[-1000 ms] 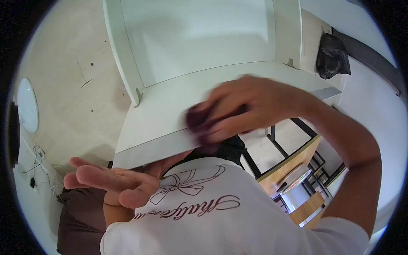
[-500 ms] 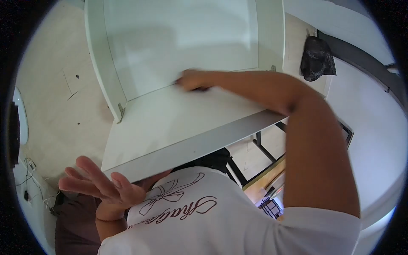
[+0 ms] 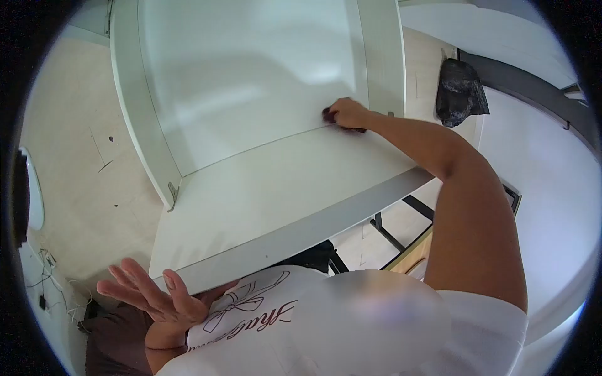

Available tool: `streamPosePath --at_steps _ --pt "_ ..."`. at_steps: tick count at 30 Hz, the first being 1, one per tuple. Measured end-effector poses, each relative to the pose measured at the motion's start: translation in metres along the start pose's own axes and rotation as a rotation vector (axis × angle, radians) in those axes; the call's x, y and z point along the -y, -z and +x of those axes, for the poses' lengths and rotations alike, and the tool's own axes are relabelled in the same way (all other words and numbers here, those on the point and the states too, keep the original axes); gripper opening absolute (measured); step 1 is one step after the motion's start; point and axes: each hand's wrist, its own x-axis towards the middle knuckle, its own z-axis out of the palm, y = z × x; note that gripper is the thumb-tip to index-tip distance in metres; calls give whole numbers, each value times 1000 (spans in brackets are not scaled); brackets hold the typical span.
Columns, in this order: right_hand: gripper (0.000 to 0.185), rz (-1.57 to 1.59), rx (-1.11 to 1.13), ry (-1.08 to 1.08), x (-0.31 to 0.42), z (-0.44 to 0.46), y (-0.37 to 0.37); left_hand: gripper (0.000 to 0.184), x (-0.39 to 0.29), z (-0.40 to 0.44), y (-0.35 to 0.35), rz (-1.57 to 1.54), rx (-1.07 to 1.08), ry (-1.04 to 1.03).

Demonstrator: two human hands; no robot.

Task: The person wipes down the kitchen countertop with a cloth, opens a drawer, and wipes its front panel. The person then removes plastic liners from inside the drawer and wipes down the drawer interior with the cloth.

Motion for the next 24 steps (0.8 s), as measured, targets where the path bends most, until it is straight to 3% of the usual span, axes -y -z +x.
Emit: streamPosePath --at_steps 1,3,4,6,7,9,10,12,13,15,17,18,19,20,21,22,24 --pt "27 -8 -6 4 -5 -2 6 58 0 1 -2 5 -7 7" --pt "31 443 -557 -387 -11 -2 8 55 -2 4 -6 57 -74 -30" --pt "38 541 -461 -544 9 -4 20 55 -2 4 -5 59 -74 -35" --pt "32 393 -685 -586 27 42 -29 49 -3 7 -5 68 -66 -32" --pt "31 283 -800 -557 73 58 -49 49 -3 9 -5 78 -75 -29" --pt "30 87 -894 -37 142 77 -75 48 -4 8 0 9 6 2" --pt "20 211 -726 158 185 72 -65 48 -4 13 6 15 3 -2" --pt "11 16 -712 438 260 77 -59 52 -3 32 25 -245 272 98" --pt "11 -34 -711 701 279 100 -63 52 -5 39 30 -217 244 89" --pt "13 -274 -764 1120 294 105 -31 73 -10 49 36 -359 394 95" --pt "13 -263 -894 1231 277 122 -1 70 -10 57 44 -355 435 41" --pt "12 -123 -940 1140 261 132 15 61 -11 61 44 -420 426 56" --pt "12 20 -976 1044 239 140 33 65 -11 66 43 -491 420 69" --pt "12 -44 -1114 896 208 154 50 77 -2 67 42 -444 557 17" --pt "14 210 -1064 606 179 156 69 77 -1 72 41 -430 540 20" --pt "14 -33 -1406 505 144 156 92 78 0 77 41 -476 598 43" --pt "21 -172 -1574 186 56 188 126 79 1 81 38 -571 667 69"
